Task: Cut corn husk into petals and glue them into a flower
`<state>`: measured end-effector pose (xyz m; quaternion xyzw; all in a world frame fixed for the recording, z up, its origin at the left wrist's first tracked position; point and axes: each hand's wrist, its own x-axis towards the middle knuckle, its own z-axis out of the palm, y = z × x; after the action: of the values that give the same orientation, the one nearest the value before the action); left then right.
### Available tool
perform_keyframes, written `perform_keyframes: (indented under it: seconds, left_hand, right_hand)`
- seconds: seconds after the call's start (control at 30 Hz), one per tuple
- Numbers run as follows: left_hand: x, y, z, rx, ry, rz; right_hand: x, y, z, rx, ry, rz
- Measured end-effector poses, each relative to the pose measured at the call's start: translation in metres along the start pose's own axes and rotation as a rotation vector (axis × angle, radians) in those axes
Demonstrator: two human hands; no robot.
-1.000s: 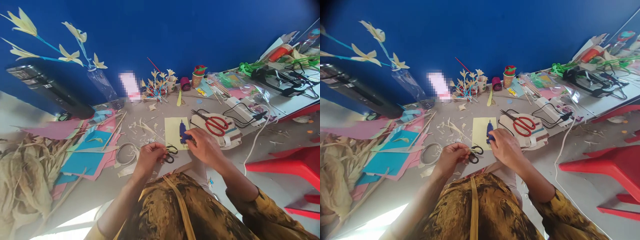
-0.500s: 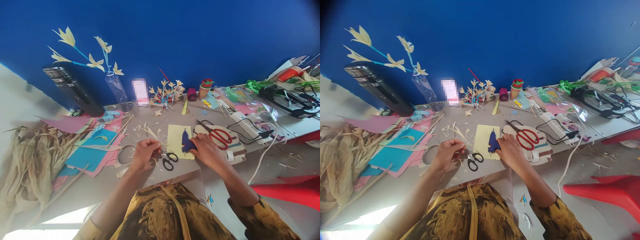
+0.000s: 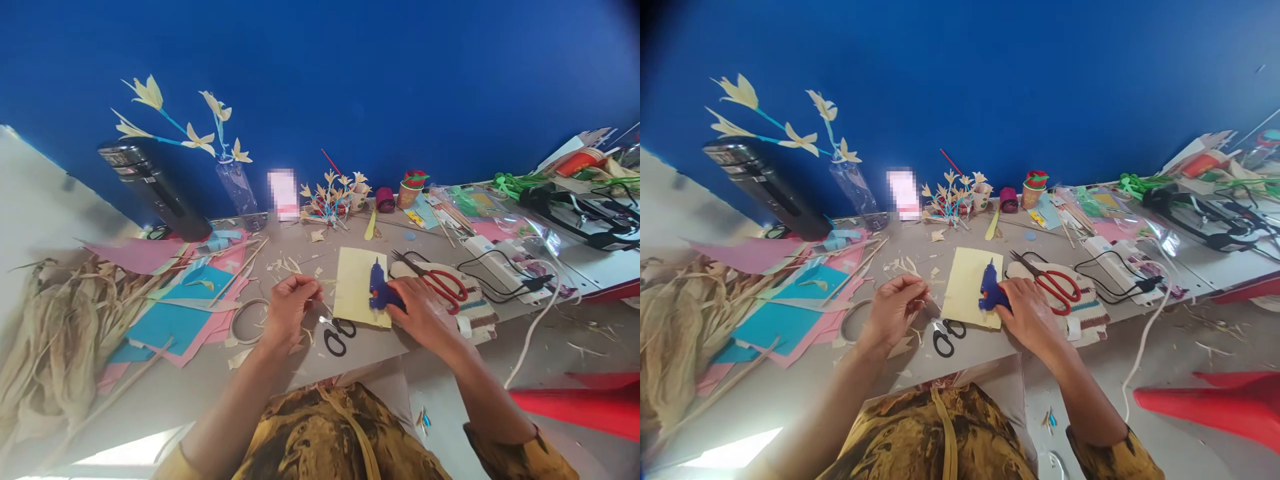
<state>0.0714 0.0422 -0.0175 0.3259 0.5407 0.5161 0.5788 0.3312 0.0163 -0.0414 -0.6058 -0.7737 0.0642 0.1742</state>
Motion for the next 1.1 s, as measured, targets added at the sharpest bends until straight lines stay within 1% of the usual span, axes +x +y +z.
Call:
perform_keyframes:
  seconds: [0.07, 0.13, 0.2, 0.27, 0.33, 0.43, 0.53, 0.6, 0.67, 0.73, 0.8, 0.87, 0.93, 1.0, 1.07, 1.1]
  left_hand:
    - [-0.001, -0.002, 0.006, -0.064, -0.034, 0.036]
    - [0.002, -0.01, 0.012, -0.086, -0.076, 0.031]
    - [0.007, -0.02, 0.018, 0.013, -0.089, 0.024]
    - [0.012, -0.029, 0.021, 0.207, -0.069, 0.04]
    - [0.015, -0.033, 0.023, 0.348, -0.066, 0.073]
    - [0.013, -0.03, 0.025, 0.488, -0.078, 0.143]
    - [0.008, -0.026, 0.027, 0.538, -0.08, 0.17]
    - [0.007, -0.026, 0.028, 0.545, -0.081, 0.166]
    - [0.009, -0.028, 0.027, 0.551, -0.077, 0.168]
    - [0.012, -0.031, 0.026, 0.515, -0.073, 0.152]
    - [0.014, -0.034, 0.025, 0.39, -0.059, 0.097]
    - [0.016, -0.035, 0.024, 0.228, -0.047, 0.022]
    - [0.015, -0.034, 0.024, 0.105, -0.043, -0.033]
    - [0.012, -0.032, 0.026, 0.039, -0.048, -0.067]
    - [0.01, -0.029, 0.029, 0.025, -0.044, -0.088]
    - [0.009, -0.028, 0.03, 0.034, -0.038, -0.096]
  right_hand:
    - [0.002, -0.008, 0.001, -0.085, -0.043, -0.029]
    - [0.004, -0.013, 0.003, -0.139, -0.086, -0.051]
    - [0.004, -0.015, 0.004, -0.16, -0.117, -0.063]
    - [0.004, -0.012, 0.005, -0.137, -0.123, -0.058]
    - [0.004, -0.005, 0.005, -0.043, -0.115, -0.052]
    - [0.004, 0.009, 0.003, 0.231, -0.099, -0.034]
    - [0.004, 0.024, 0.0, 0.517, -0.11, 0.064]
    - [0.005, 0.032, -0.003, 0.663, -0.055, 0.182]
    - [0.004, 0.039, -0.007, 0.819, 0.089, 0.287]
    - [0.002, 0.043, -0.01, 0.992, 0.231, 0.326]
    - [-0.002, 0.043, -0.01, 1.109, 0.275, 0.308]
    - [-0.008, 0.038, -0.01, 1.109, 0.243, 0.269]
    - [-0.016, 0.03, -0.009, 1.013, 0.178, 0.232]
    - [-0.023, 0.017, -0.009, 0.89, 0.083, 0.173]
    - [-0.028, 0.003, -0.009, 0.816, -0.025, 0.057]
    - [-0.029, -0.003, -0.009, 0.813, -0.046, 0.0]
